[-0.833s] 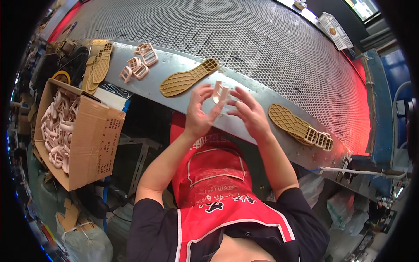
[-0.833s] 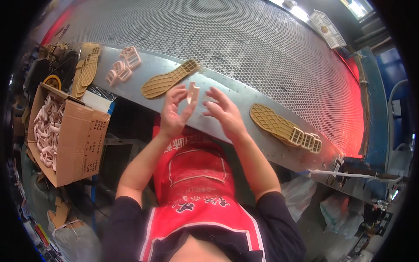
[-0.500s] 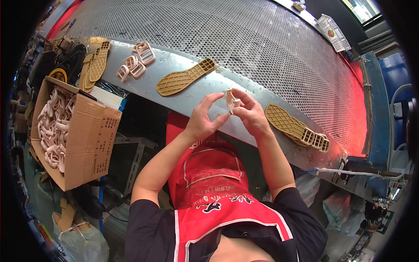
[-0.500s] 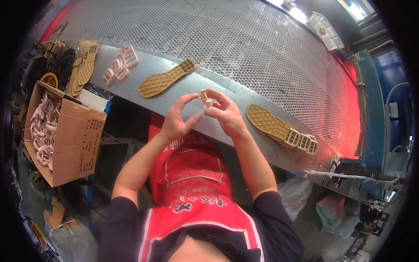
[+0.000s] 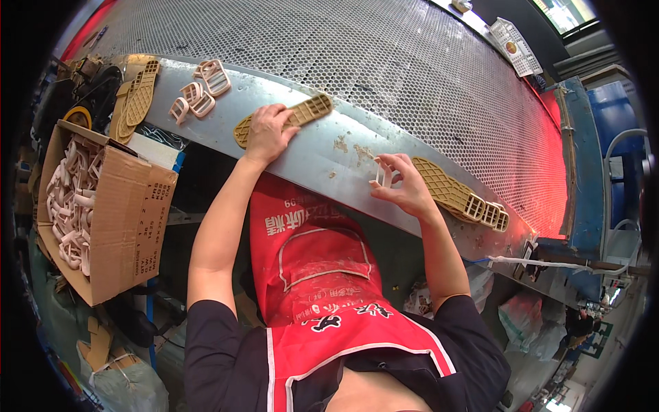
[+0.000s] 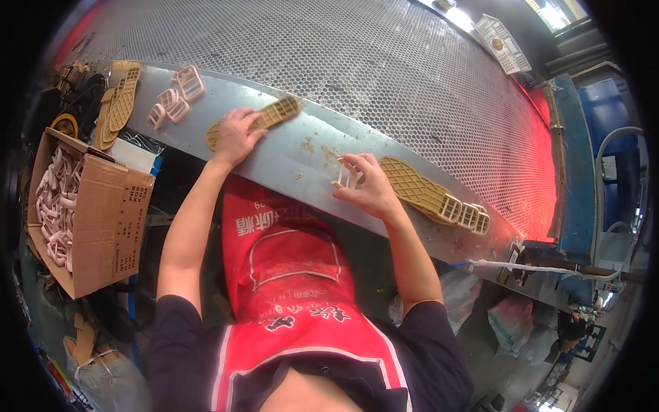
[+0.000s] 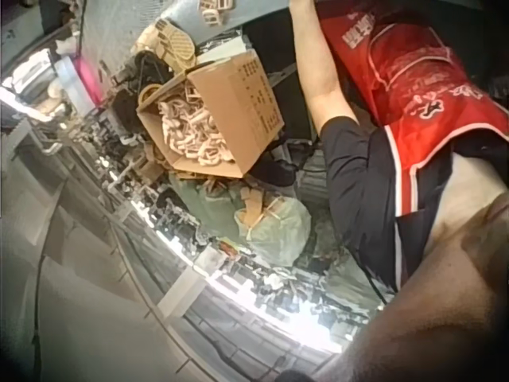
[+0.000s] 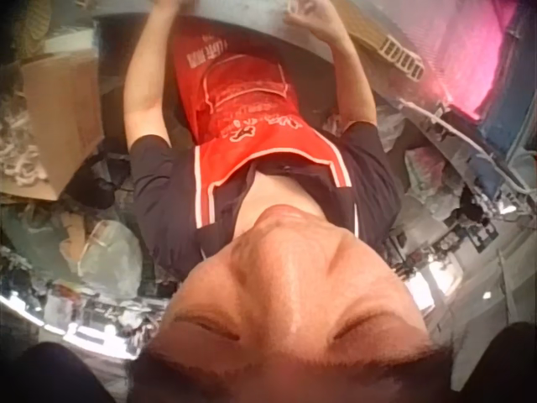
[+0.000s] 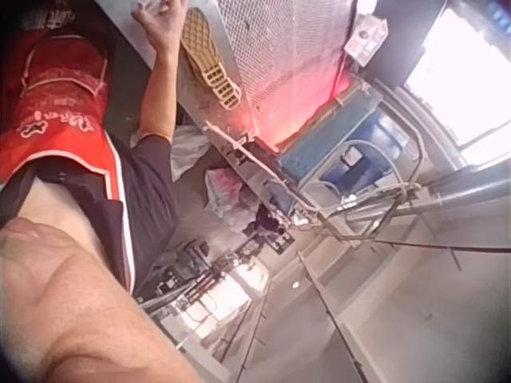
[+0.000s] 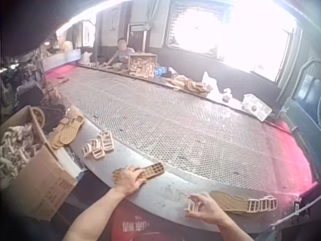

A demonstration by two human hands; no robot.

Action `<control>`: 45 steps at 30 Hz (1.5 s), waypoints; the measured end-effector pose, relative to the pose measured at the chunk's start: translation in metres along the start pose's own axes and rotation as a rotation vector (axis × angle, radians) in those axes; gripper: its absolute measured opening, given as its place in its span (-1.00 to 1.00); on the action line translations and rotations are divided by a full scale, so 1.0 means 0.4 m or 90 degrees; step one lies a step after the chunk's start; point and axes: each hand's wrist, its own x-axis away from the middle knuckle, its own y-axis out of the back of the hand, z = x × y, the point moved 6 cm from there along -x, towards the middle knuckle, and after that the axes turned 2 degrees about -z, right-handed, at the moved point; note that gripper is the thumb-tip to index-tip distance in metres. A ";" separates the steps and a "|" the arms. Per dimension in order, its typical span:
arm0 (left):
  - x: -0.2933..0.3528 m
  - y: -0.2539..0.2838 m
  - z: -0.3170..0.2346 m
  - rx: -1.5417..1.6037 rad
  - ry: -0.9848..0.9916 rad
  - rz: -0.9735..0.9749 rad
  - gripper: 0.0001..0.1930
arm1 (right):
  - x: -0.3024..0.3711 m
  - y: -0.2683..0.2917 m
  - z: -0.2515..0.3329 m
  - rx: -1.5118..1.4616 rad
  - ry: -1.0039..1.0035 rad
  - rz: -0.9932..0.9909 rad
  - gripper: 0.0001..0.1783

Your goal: Attaching plastic buckle components onto shoe soles at a manufacturing conveyor.

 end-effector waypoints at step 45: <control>0.113 -0.020 -0.187 0.274 -0.109 0.069 -0.38 | -0.186 -0.151 0.081 0.398 0.240 0.075 -0.15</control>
